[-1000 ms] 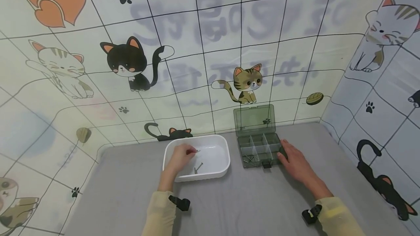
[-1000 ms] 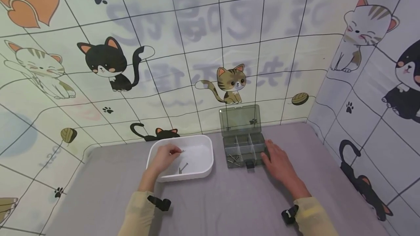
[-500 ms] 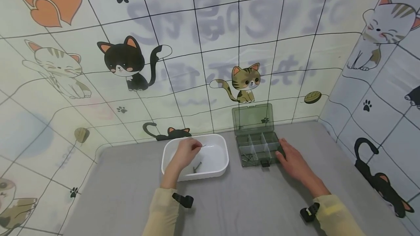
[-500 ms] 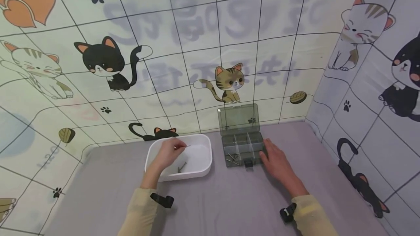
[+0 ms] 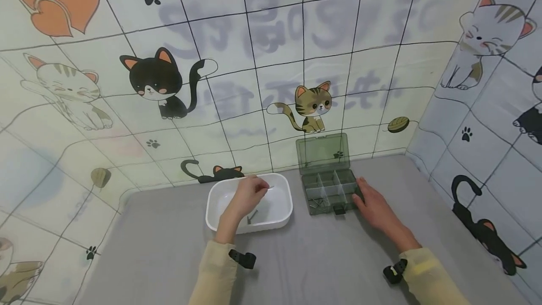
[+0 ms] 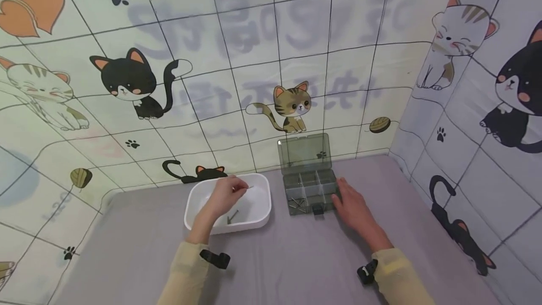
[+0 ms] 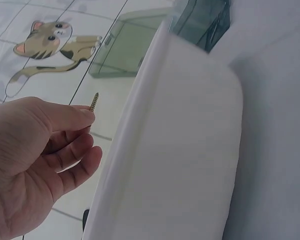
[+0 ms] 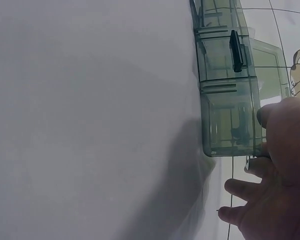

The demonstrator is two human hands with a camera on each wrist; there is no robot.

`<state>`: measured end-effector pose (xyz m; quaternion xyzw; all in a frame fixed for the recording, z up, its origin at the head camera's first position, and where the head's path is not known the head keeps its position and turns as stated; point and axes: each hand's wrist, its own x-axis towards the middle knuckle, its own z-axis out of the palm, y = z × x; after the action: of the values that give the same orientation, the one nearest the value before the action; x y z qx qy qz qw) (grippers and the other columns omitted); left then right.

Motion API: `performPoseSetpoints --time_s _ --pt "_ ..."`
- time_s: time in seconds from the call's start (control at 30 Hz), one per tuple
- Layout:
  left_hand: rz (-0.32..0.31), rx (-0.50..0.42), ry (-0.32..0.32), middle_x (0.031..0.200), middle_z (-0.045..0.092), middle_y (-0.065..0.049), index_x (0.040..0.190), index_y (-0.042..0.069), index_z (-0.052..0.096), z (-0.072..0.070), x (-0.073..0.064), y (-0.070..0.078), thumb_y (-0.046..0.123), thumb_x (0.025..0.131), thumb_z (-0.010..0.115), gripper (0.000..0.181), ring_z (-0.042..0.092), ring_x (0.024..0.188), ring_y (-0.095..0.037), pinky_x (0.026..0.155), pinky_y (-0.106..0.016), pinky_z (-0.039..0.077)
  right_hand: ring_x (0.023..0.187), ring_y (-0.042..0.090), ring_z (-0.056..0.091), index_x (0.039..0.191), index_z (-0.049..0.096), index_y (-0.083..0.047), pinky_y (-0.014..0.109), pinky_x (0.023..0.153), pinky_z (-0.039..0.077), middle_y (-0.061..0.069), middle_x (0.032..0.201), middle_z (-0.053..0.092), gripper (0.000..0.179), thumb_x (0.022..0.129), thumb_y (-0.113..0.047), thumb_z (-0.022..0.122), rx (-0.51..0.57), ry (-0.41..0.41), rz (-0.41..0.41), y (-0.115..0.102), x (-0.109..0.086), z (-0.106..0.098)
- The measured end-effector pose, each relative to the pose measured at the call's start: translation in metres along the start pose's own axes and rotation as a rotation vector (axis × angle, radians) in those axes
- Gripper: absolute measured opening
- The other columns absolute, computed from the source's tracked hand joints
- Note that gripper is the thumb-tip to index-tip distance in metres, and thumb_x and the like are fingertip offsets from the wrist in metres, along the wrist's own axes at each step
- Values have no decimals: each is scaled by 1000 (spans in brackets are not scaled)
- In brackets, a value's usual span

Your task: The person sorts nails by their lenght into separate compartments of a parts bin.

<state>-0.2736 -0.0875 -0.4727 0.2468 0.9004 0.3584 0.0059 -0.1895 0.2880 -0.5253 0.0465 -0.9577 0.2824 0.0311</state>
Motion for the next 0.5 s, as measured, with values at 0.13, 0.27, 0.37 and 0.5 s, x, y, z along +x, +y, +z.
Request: performPoseSetpoints --time_s 0.13,0.27,0.37,0.5 --pt "26 -9 2 93 63 -4 102 -1 75 6 1 6 1 96 69 9 57 79 -14 69 -27 51 144 54 25 154 24 16 65 114 25 38 158 21 61 110 -20 47 2 0 -6 -1 1 3" --pt "68 -14 3 94 64 -4 103 0 76 14 6 17 1 97 68 10 57 79 -14 70 -26 51 144 54 25 154 24 16 66 113 24 39 158 21 61 111 -20 46 7 3 -8 -2 1 3" --pt "110 -6 -9 96 65 -6 103 0 76 21 12 27 1 97 68 10 59 81 -15 70 -26 52 144 55 25 153 23 17 66 113 24 39 158 21 60 111 -20 45 7 8 -11 -2 1 3" --pt "170 22 -33 96 67 -7 102 1 76 31 18 40 0 97 67 10 63 84 -17 72 -25 53 143 56 26 153 23 18 66 113 25 41 157 21 59 111 -18 45 9 22 -27 -1 -1 4"
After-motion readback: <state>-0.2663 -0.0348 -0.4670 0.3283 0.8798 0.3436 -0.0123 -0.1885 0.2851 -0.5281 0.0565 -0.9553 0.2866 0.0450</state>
